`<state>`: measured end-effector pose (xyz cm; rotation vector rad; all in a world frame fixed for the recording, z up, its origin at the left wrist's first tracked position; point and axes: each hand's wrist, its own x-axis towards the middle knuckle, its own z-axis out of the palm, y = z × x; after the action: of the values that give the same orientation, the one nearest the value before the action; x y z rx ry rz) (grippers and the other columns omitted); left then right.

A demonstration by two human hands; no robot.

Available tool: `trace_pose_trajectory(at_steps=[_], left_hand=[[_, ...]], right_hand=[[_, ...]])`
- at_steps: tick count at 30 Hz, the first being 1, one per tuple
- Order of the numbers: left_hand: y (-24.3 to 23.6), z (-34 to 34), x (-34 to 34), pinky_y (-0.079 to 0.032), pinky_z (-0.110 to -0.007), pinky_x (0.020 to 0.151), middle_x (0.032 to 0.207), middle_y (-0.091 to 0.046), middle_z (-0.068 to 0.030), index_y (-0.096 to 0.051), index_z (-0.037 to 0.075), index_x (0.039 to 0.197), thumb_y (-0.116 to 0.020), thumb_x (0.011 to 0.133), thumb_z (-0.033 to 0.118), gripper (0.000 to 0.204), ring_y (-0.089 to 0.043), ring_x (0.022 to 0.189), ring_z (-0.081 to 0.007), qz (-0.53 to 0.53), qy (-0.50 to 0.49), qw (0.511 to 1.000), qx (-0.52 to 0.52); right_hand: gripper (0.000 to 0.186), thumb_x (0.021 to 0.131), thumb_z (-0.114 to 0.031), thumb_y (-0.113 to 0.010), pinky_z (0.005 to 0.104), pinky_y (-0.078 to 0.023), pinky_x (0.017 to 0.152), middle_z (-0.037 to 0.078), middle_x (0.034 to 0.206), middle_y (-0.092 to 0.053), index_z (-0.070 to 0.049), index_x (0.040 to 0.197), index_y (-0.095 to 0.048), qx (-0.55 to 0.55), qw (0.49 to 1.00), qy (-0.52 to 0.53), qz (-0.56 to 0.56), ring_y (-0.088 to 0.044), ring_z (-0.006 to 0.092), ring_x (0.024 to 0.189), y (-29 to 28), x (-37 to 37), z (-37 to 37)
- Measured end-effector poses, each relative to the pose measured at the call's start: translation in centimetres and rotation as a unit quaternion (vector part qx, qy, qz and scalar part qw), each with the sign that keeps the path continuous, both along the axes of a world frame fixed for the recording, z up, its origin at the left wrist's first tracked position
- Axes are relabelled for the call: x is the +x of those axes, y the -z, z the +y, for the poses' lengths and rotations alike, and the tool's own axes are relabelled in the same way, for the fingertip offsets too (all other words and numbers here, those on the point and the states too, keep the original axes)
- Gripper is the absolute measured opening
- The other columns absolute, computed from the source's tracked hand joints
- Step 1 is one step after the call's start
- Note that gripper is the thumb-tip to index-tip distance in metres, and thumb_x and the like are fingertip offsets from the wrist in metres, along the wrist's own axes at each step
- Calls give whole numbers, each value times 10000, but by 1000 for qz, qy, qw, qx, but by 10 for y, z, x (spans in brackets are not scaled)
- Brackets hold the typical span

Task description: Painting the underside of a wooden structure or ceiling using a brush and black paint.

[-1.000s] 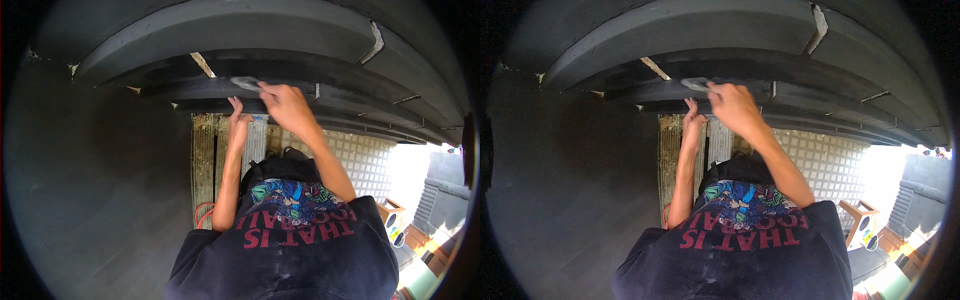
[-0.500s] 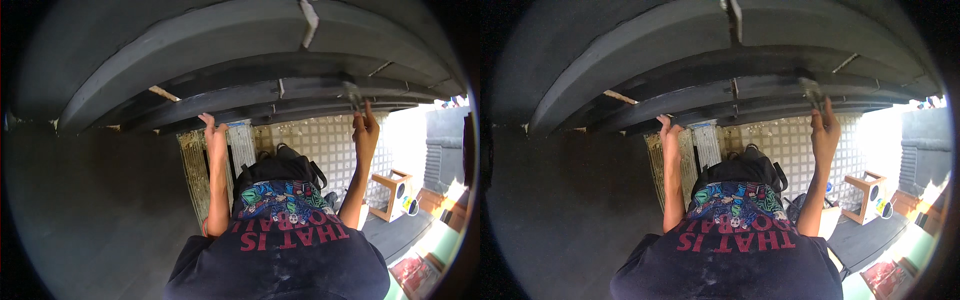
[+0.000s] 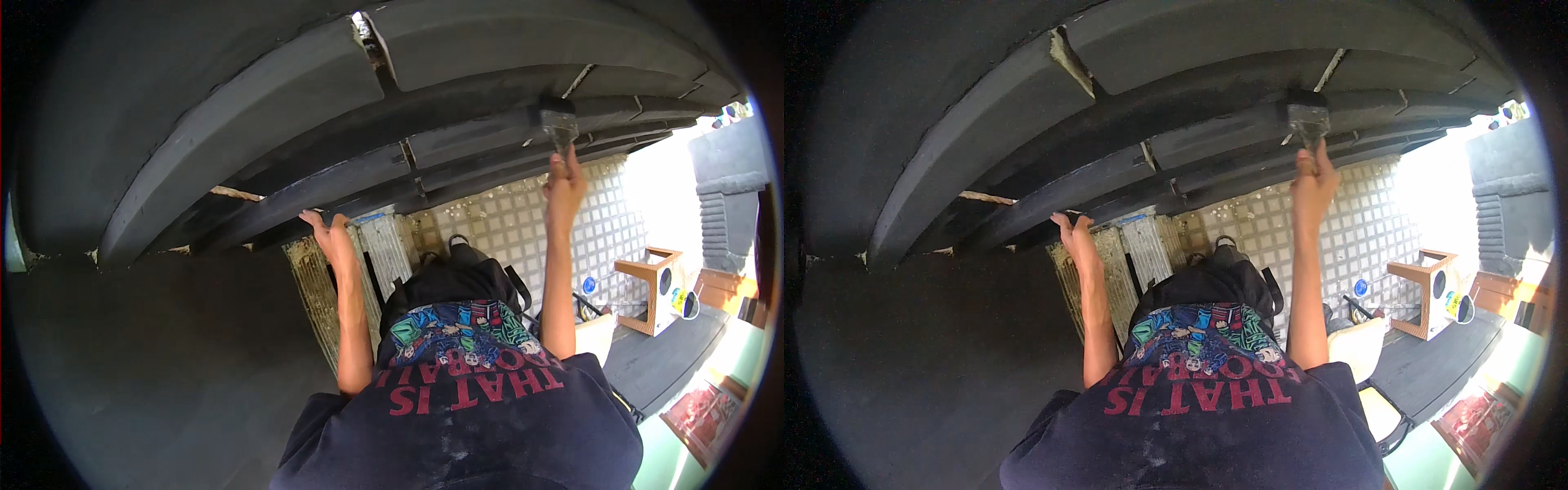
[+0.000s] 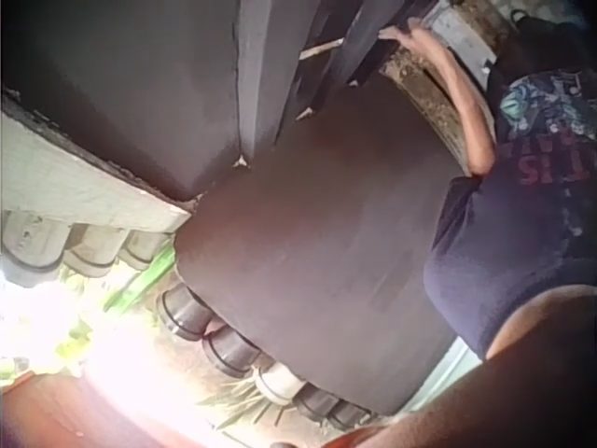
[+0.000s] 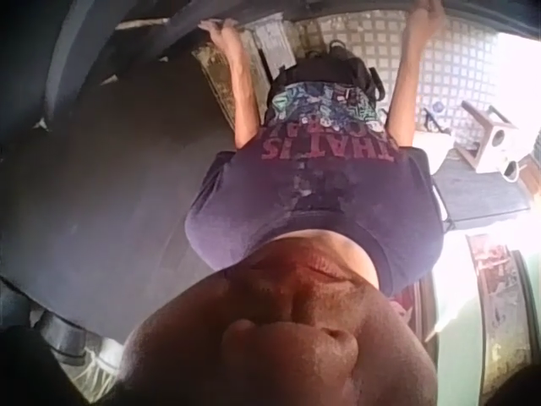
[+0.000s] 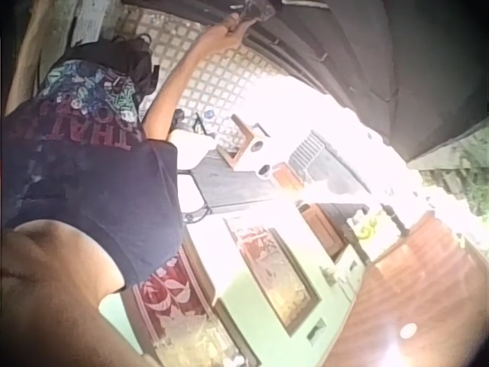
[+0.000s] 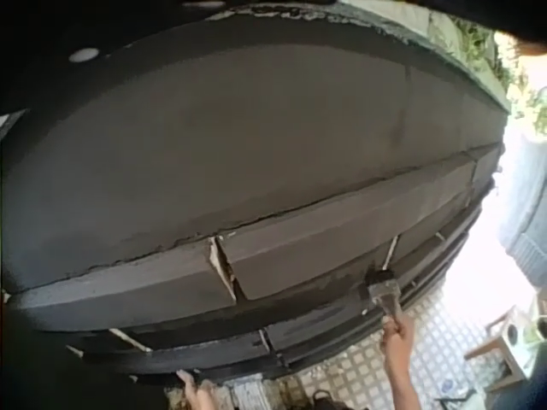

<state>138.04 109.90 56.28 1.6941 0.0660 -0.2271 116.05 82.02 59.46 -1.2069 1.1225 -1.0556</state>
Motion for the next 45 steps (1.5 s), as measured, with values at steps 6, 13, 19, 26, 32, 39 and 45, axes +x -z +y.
trace_pose_trajectory(at_steps=[6,13,19,26,32,39,45], left_hand=[[10,-9,-4,-137,-274,1169,1693,-48,-201,-44,-81,1583,-585,825,38,939,-76,1553,-220,-6,10,1000,2],[-2,-22,-9,-154,-273,1160,1698,-31,-179,-65,-64,1591,-581,825,28,929,-113,1531,-185,-3,3,999,43],[0,-26,-12,-220,-260,1130,1700,-16,-186,-44,-44,1600,-584,823,29,949,-116,1554,-239,-2,-6,999,47],[25,-48,-19,-314,-262,1061,1661,-214,-138,-62,-29,1608,-572,833,7,928,-346,1376,-204,27,-37,998,42],[17,-80,-42,-340,-272,1019,1649,-245,-128,-99,-34,1605,-567,839,25,899,-408,1243,-183,11,-32,999,28],[8,-81,-46,-334,-285,1028,1670,-213,-136,-97,-5,1611,-568,845,23,900,-388,1317,-191,73,-9,996,59],[11,-81,-46,-322,-278,1031,1678,-191,-141,-54,6,1615,-589,851,45,933,-337,1386,-197,28,-2,999,38]], right_hand=[[547,973,-69,-578,240,-304,437,-57,600,-414,50,1488,-437,-7,1000,1,-8,-370,41,496,-17,44,36],[556,946,-42,-582,244,-324,474,-50,637,-463,83,1467,-434,18,996,-87,25,-391,45,540,-17,44,54],[517,916,-64,-613,262,-396,579,109,750,-427,70,1404,-504,11,966,-250,68,-446,61,679,-27,33,60],[492,915,-73,-700,239,-391,595,-55,808,-608,20,1383,-580,-52,941,-315,109,-421,42,650,-17,2,-4],[488,881,-40,-710,210,-422,708,4,847,-649,-1,1358,-612,36,954,-294,53,-499,43,772,-17,-19,-52],[459,926,-47,-679,251,-277,458,-71,682,-513,-2,1377,-607,112,974,-198,-15,-345,20,508,-28,-48,-81],[449,944,-47,-643,250,-302,501,-61,722,-557,25,1383,-587,38,994,-95,27,-403,41,568,-29,-56,-65]])
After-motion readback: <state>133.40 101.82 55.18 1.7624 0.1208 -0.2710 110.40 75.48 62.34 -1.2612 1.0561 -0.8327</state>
